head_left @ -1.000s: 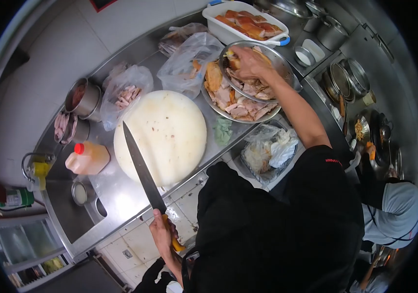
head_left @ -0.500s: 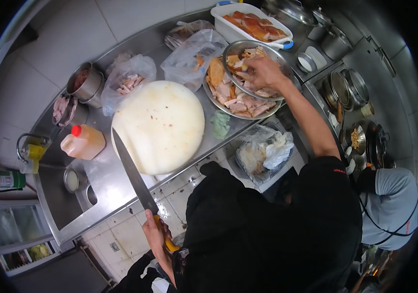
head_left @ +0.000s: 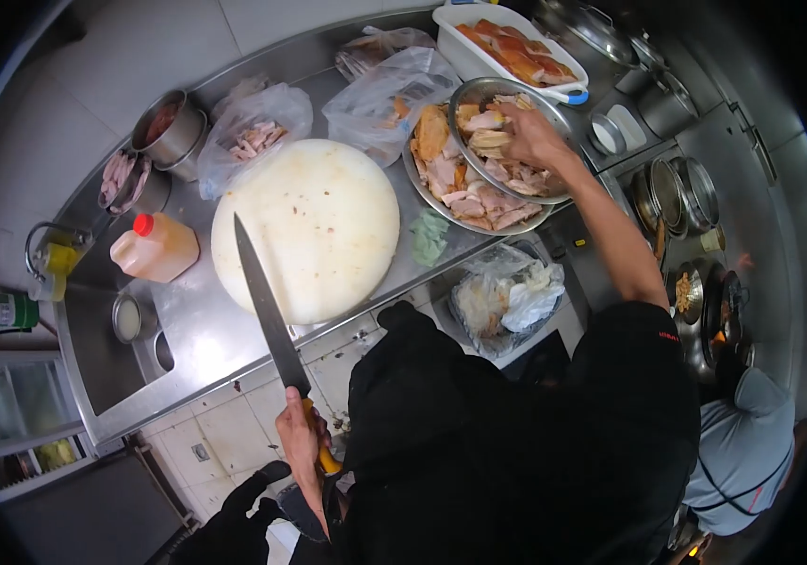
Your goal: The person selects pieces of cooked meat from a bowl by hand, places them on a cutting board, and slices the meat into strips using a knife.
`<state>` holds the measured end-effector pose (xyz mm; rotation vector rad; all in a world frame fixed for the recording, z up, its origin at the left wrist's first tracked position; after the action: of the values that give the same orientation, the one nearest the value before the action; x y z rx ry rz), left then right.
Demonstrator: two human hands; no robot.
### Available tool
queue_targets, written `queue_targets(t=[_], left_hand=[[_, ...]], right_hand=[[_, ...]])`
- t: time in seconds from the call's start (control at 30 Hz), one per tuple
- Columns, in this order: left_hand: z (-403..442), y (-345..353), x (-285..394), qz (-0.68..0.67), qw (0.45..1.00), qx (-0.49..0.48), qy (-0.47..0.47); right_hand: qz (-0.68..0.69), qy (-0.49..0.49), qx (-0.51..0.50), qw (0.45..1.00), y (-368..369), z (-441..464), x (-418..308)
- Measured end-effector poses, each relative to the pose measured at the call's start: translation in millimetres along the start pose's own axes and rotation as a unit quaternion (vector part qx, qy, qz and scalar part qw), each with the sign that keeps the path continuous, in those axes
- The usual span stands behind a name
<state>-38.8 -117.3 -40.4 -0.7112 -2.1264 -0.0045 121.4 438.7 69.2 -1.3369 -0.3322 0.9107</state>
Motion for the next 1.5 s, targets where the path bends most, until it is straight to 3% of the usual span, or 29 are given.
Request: queue_targets(t=[0.07,0.1,0.23,0.33,0.47,0.57,0.67,0.77,0.87,1.0,1.1,1.2,1.27,1.3,1.4,1.5], left_hand=[[4.5,-4.0,-8.8,-0.011,1.0,0.017,-0.009],[3.6,-4.2,-6.5,-0.015,1.0,0.023,-0.002],[7.7,-3.3,0.4,-0.037,0.999,0.028,-0.02],[16.2,4.0,6.9,-0.044,0.999,0.016,-0.011],[19.1,17.8,17.9,-0.013,1.0,-0.009,0.001],[18.5,23.7,21.4,-0.003,1.0,-0.023,0.006],[17.2,26.0,23.2,-0.004,1.0,-0.017,-0.006],[13.1,26.8,27.6,-0.002,1.0,0.001,-0.016],[12.0,23.9,26.1,-0.01,0.999,0.003,-0.03],[2.8,16.5,25.6,-0.005,0.998,0.042,-0.037],[-4.7,17.5,14.0,-0.045,0.994,0.08,-0.054],[-12.3,16.0,-5.8,0.024,0.991,0.103,-0.077],[-18.5,23.8,-20.3,0.121,0.978,0.154,-0.072],[-25.6,28.0,-16.1,0.126,0.976,0.15,-0.1],[-40.9,42.2,-7.3,0.13,0.971,0.164,-0.114],[-41.8,54.1,-12.9,0.105,0.972,0.155,-0.142]], right_hand=[[0.059,0.035,0.026,0.997,-14.6,-1.0,11.1],[0.127,0.112,0.007,0.986,-19.5,0.2,18.8],[0.346,0.159,0.016,0.924,-14.3,22.6,73.1],[0.545,0.267,0.049,0.793,-10.4,15.8,55.8],[0.692,0.248,-0.096,0.671,8.6,29.4,67.0],[0.749,0.245,-0.087,0.609,9.2,37.0,61.4],[0.771,0.242,-0.058,0.586,-1.2,41.9,52.2],[0.716,0.203,-0.046,0.667,-3.8,45.2,23.6],[0.696,0.179,-0.062,0.692,17.6,47.7,-12.2],[0.766,0.172,-0.126,0.606,78.8,14.8,-147.2],[0.688,0.217,-0.226,0.654,160.9,-21.0,-225.4],[0.54,0.182,-0.312,0.76,235.5,-53.7,-261.3],[0.309,0.012,-0.236,0.921,221.9,-60.1,-261.2],[0.182,-0.078,-0.184,0.963,216.5,-59.8,-261.8],[0.349,-0.329,-0.036,0.877,204.8,-39.6,-265.9],[0.403,-0.295,-0.148,0.854,232.1,-33.9,-272.9]])
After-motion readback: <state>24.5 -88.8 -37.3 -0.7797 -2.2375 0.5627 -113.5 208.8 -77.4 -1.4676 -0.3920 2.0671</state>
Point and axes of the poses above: each hand's wrist, its own z-axis towards the middle knuckle, its own y-axis out of the palm, x = y × z, the point moved 4 cm from there along z, towards the middle knuckle, and after that the axes turned 6 degrees about x, right-handed, at the moved point
